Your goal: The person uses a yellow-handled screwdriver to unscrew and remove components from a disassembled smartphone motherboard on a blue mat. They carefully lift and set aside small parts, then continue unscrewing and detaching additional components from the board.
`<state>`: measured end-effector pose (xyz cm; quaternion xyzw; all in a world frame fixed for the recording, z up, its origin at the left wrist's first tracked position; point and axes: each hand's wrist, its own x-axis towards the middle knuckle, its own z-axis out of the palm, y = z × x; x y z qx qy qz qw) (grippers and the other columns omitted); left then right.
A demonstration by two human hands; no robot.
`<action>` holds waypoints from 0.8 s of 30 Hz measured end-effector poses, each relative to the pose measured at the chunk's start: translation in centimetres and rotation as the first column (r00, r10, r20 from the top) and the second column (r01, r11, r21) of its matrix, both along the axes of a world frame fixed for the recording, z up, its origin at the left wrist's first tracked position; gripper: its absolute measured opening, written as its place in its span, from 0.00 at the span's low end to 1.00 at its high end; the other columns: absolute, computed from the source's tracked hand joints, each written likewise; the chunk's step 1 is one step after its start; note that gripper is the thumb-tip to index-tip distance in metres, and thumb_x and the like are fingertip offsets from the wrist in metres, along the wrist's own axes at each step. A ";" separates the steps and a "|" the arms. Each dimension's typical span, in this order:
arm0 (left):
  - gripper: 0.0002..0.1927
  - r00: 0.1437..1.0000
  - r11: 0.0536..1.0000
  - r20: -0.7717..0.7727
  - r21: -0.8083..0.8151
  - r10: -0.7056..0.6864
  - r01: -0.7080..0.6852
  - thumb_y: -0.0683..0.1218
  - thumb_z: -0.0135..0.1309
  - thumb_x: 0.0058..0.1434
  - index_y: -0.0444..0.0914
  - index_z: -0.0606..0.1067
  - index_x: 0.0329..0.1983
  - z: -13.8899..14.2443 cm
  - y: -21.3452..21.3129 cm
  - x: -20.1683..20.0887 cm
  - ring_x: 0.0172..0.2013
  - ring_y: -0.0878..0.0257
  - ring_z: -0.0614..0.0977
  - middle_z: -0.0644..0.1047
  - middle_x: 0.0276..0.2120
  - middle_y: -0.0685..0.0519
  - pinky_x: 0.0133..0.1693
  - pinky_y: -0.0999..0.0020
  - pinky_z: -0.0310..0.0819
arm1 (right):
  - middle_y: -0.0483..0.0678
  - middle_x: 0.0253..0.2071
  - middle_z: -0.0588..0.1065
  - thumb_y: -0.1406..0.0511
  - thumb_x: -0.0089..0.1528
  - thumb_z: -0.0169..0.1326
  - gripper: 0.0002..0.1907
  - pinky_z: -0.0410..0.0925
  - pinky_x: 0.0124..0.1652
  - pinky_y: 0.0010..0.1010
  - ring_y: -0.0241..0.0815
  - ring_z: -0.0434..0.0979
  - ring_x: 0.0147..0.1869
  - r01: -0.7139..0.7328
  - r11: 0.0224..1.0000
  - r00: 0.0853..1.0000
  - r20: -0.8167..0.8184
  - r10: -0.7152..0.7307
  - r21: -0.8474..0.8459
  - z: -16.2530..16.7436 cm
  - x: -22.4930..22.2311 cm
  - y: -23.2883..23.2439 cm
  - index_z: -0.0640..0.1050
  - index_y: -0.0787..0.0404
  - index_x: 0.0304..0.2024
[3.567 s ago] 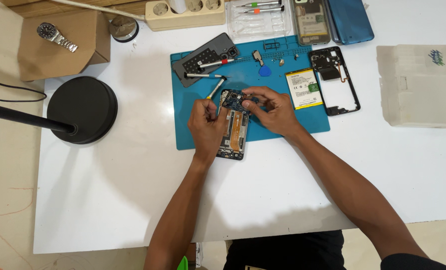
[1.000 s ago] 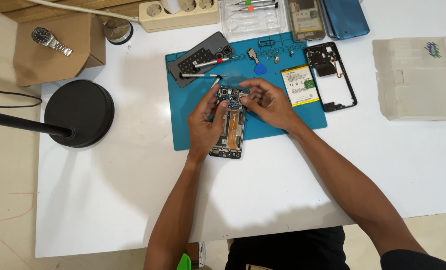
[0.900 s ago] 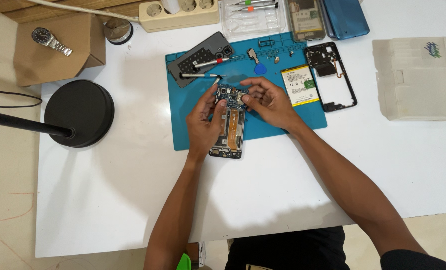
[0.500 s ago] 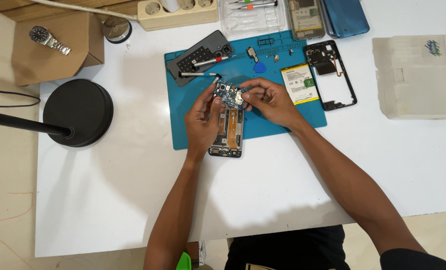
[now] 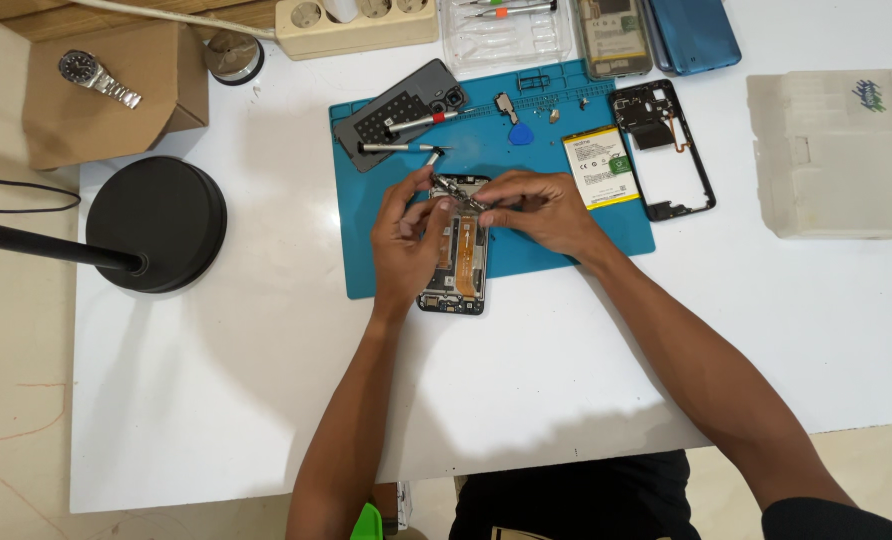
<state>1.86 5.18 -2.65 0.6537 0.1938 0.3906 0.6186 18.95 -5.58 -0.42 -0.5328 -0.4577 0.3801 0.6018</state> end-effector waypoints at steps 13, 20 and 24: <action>0.21 0.995 0.990 0.018 -0.105 -0.094 0.096 0.39 0.53 0.71 0.31 0.70 0.66 -0.3 -0.2 -0.1 0.52 0.60 0.84 0.81 0.53 0.45 0.53 0.66 0.82 | 0.45 0.47 0.80 0.70 0.54 0.72 0.15 0.75 0.52 0.28 0.38 0.80 0.53 0.013 0.978 0.925 0.369 -0.091 0.210 -0.2 -0.9 0.1 0.84 0.57 0.42; 0.21 0.997 0.994 -0.060 -0.105 -0.037 0.031 0.39 0.54 0.70 0.30 0.70 0.66 -0.3 -0.3 0.1 0.48 0.63 0.84 0.82 0.51 0.44 0.49 0.69 0.80 | 0.46 0.50 0.74 0.74 0.64 0.62 0.21 0.72 0.49 0.25 0.34 0.76 0.51 0.045 0.979 0.995 0.080 -0.062 0.200 -0.1 -0.9 0.3 0.75 0.63 0.59; 0.23 0.997 0.993 -0.022 -0.098 -0.070 0.068 0.39 0.53 0.71 0.31 0.68 0.68 -0.2 -0.3 0.0 0.48 0.63 0.85 0.82 0.51 0.43 0.49 0.70 0.82 | 0.46 0.47 0.75 0.75 0.67 0.60 0.23 0.73 0.52 0.25 0.32 0.75 0.51 0.027 0.984 1.000 -0.018 -0.024 0.176 -0.1 -0.8 0.4 0.71 0.65 0.64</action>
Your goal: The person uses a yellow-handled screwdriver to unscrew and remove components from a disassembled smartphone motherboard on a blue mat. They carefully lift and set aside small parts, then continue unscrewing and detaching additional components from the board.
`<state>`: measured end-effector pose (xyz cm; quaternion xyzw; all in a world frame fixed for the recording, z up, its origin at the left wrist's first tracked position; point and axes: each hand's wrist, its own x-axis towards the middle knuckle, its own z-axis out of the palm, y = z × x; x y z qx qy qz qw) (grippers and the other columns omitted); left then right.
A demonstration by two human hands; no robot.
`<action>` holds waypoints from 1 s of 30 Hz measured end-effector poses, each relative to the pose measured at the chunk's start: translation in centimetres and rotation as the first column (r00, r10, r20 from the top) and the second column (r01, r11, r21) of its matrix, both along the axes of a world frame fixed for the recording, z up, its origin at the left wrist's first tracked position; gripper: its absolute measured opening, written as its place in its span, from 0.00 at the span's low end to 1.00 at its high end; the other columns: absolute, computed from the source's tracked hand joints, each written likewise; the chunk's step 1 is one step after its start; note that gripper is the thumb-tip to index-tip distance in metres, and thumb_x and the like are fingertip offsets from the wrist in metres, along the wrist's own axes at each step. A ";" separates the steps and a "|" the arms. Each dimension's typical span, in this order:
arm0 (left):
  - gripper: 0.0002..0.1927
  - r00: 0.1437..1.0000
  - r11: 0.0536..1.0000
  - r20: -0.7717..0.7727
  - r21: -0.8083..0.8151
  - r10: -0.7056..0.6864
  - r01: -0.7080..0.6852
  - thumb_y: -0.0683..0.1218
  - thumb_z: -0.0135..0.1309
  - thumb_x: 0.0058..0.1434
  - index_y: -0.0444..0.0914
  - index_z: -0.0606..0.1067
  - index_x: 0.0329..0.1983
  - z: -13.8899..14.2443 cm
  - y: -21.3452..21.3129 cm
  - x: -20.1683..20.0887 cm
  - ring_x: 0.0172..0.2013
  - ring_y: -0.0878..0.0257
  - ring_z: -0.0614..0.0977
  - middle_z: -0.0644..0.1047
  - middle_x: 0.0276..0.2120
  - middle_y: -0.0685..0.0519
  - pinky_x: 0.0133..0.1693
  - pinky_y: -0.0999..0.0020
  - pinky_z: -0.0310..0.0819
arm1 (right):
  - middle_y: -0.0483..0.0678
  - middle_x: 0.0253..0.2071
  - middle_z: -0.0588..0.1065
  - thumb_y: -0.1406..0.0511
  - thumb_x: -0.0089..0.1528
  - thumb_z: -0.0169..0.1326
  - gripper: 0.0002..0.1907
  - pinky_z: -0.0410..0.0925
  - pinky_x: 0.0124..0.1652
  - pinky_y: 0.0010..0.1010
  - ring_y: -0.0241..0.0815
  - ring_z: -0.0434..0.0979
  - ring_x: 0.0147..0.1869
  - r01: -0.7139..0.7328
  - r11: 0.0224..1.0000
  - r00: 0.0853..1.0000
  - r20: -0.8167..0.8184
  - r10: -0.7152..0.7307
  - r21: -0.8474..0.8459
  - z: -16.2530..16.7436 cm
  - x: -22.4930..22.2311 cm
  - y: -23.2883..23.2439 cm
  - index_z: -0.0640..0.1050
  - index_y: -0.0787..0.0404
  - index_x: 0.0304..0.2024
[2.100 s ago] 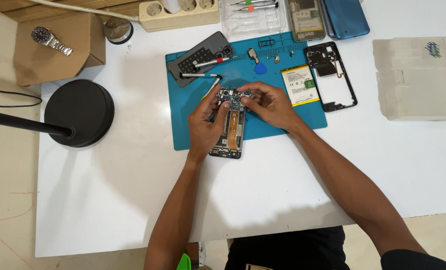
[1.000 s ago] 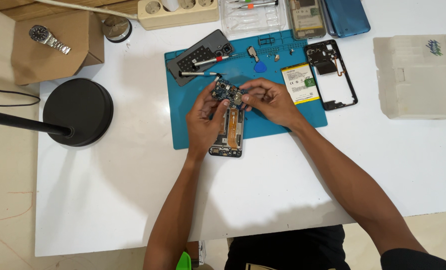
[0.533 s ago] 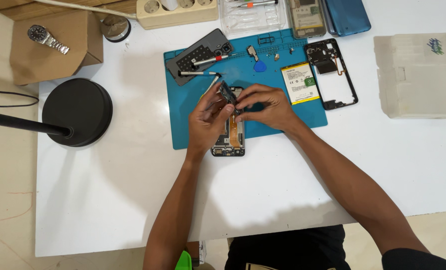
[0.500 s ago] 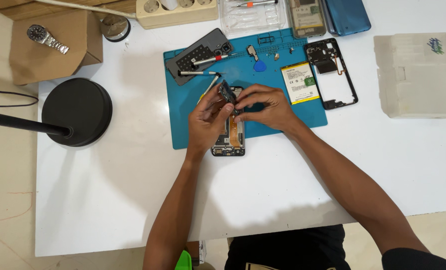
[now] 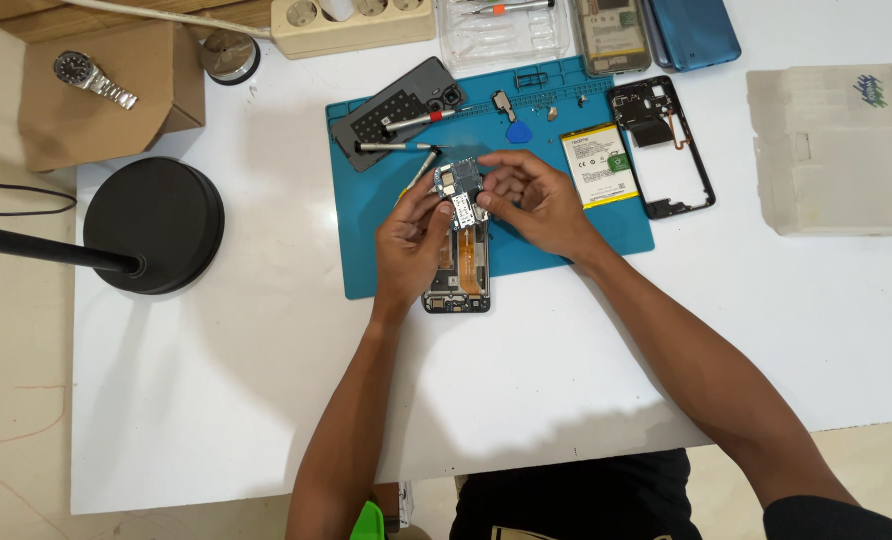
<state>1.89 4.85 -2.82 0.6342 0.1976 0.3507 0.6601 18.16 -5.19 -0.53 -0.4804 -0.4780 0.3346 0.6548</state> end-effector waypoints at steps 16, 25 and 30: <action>0.36 0.991 0.992 -0.064 0.029 -0.120 0.122 0.38 0.56 0.69 0.36 0.56 0.77 0.0 0.4 -0.9 0.48 0.63 0.84 0.81 0.47 0.47 0.48 0.70 0.82 | 0.46 0.43 0.77 0.72 0.68 0.57 0.21 0.75 0.41 0.23 0.31 0.79 0.43 0.012 0.993 0.998 -0.063 -0.019 -0.120 0.1 0.3 0.2 0.71 0.64 0.63; 0.40 0.981 0.981 -0.062 0.045 -0.184 0.187 0.35 0.55 0.67 0.37 0.51 0.78 0.1 0.8 -1.4 0.48 0.65 0.84 0.81 0.47 0.48 0.47 0.71 0.82 | 0.47 0.43 0.77 0.72 0.67 0.57 0.21 0.75 0.41 0.24 0.32 0.79 0.44 -0.029 0.993 0.996 -0.088 0.019 -0.116 -0.1 0.2 0.5 0.71 0.64 0.62; 0.40 0.983 0.981 -0.068 0.077 -0.170 0.175 0.34 0.55 0.68 0.36 0.51 0.79 -0.2 0.7 -1.4 0.43 0.66 0.84 0.82 0.41 0.49 0.43 0.71 0.82 | 0.48 0.44 0.77 0.73 0.67 0.57 0.21 0.75 0.42 0.24 0.32 0.78 0.45 -0.041 0.994 0.996 -0.086 0.032 -0.097 -0.2 0.3 0.7 0.70 0.64 0.63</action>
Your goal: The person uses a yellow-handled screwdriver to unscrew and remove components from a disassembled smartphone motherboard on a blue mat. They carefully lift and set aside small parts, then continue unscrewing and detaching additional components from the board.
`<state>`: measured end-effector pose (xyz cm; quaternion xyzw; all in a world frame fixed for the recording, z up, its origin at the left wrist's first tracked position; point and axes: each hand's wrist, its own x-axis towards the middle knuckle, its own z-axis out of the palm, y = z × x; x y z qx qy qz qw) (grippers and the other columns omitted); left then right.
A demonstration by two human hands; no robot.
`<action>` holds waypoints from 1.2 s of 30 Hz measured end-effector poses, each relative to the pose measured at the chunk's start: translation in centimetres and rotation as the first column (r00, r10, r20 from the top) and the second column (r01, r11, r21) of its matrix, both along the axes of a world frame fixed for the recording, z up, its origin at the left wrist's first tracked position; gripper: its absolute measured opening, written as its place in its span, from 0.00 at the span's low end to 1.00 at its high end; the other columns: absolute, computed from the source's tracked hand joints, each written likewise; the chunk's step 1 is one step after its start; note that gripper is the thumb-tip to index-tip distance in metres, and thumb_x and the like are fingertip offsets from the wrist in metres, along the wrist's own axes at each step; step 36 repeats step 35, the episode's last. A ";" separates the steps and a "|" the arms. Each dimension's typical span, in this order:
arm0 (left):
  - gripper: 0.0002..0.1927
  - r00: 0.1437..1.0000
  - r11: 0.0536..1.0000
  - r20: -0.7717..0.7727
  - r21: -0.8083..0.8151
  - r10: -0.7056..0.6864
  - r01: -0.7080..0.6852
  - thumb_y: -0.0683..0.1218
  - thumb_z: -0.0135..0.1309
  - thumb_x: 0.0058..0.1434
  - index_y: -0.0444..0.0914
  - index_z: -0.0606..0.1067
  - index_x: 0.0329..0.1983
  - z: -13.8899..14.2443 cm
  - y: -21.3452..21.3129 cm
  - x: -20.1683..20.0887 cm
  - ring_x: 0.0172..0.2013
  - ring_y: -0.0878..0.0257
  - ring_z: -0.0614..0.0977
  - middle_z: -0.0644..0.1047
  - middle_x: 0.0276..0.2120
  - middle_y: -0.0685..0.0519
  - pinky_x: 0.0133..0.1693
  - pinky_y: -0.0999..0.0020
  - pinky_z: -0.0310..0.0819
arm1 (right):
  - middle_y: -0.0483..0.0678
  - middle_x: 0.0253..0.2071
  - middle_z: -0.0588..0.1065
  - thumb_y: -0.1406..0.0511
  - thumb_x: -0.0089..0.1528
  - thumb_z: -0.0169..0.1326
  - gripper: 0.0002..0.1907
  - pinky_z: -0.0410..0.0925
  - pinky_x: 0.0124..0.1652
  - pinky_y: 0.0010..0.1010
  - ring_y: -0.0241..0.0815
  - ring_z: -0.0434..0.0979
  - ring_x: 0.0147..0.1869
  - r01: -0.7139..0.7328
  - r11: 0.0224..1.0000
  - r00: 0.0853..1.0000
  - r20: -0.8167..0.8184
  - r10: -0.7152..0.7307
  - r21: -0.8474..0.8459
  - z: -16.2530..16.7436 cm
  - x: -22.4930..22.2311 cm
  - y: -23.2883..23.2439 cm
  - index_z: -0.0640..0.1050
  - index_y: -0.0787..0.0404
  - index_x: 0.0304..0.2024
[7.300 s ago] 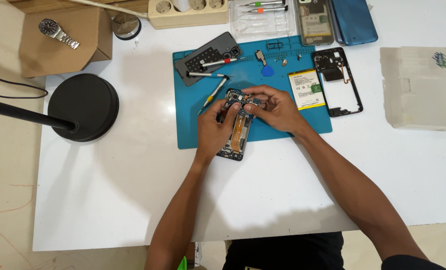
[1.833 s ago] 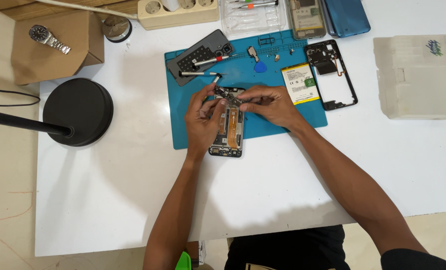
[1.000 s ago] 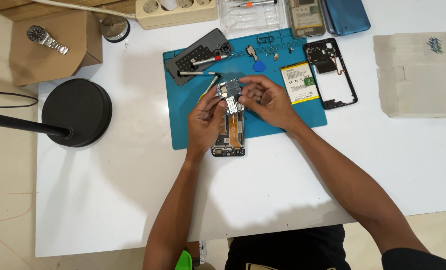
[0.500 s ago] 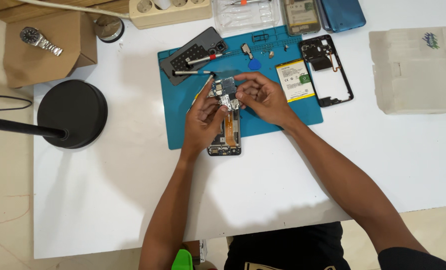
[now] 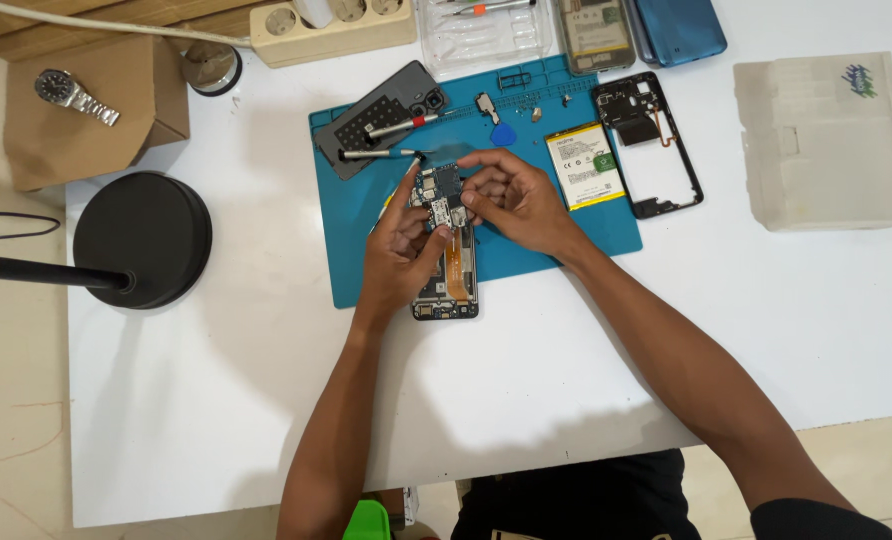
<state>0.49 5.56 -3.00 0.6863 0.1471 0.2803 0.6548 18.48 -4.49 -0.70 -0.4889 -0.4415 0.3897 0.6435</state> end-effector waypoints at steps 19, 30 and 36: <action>0.38 1.000 0.998 -0.007 0.056 0.001 -0.001 0.33 0.51 0.69 0.33 0.50 0.78 0.1 0.2 0.4 0.44 0.64 0.85 0.82 0.46 0.44 0.43 0.71 0.83 | 0.46 0.40 0.78 0.73 0.66 0.57 0.21 0.76 0.40 0.24 0.31 0.79 0.44 0.022 0.999 1.000 0.021 -0.021 -0.038 0.5 -0.4 0.1 0.70 0.62 0.61; 0.38 1.000 0.994 -0.015 0.109 0.021 -0.020 0.33 0.51 0.69 0.32 0.50 0.79 -0.3 0.0 0.0 0.39 0.67 0.83 0.81 0.42 0.46 0.38 0.73 0.79 | 0.46 0.42 0.78 0.74 0.64 0.61 0.24 0.76 0.42 0.25 0.32 0.79 0.45 0.000 0.999 0.999 0.042 0.001 -0.034 0.4 -0.5 0.1 0.70 0.62 0.62; 0.39 1.000 0.989 -0.012 0.144 0.029 -0.027 0.33 0.53 0.68 0.32 0.49 0.78 -0.3 0.1 0.0 0.40 0.68 0.83 0.81 0.42 0.47 0.38 0.74 0.80 | 0.45 0.43 0.76 0.74 0.62 0.65 0.29 0.75 0.48 0.23 0.31 0.79 0.47 -0.023 0.999 0.996 0.088 0.026 -0.036 0.1 -0.4 0.1 0.69 0.62 0.64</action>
